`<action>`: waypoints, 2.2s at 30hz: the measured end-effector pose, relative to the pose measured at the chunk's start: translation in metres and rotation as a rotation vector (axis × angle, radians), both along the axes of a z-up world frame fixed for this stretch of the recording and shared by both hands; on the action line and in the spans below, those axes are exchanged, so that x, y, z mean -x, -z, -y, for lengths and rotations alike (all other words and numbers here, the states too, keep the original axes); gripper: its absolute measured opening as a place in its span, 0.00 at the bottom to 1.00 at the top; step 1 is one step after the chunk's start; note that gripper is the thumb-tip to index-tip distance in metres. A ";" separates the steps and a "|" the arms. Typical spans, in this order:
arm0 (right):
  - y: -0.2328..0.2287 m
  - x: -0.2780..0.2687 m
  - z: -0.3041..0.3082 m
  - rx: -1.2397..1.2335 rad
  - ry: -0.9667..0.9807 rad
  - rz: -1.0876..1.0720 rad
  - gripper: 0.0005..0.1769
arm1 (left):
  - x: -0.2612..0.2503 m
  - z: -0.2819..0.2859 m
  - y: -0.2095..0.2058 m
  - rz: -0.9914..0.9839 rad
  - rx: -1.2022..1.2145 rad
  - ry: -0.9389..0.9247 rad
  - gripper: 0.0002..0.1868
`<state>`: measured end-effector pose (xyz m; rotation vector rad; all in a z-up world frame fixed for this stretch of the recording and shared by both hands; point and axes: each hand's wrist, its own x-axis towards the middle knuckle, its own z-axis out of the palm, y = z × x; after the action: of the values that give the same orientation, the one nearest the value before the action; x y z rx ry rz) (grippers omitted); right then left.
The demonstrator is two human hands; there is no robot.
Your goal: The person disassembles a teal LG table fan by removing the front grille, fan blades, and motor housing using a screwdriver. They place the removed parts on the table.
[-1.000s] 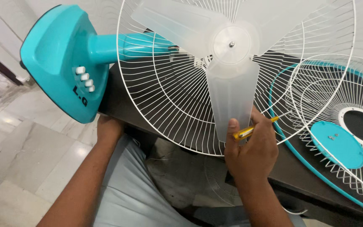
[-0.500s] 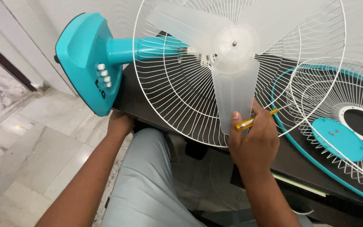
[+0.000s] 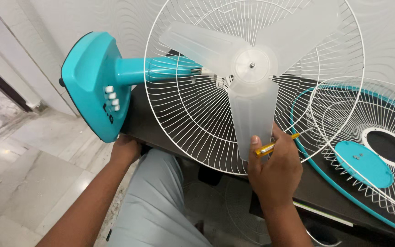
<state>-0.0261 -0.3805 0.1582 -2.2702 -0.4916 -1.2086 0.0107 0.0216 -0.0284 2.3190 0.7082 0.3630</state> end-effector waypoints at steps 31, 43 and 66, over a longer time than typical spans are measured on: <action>0.010 -0.006 0.002 0.019 0.033 -0.035 0.23 | 0.007 0.011 -0.022 -0.120 -0.227 0.083 0.15; 0.003 0.000 0.001 -0.024 -0.020 -0.059 0.23 | 0.000 -0.007 0.007 -0.114 -0.393 0.157 0.13; 0.002 -0.002 0.003 0.028 -0.037 0.043 0.22 | -0.001 -0.005 0.003 -0.109 -0.491 0.165 0.14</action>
<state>-0.0236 -0.3830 0.1564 -2.2530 -0.5675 -1.2413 0.0120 0.0263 -0.0309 2.8584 0.5124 0.3678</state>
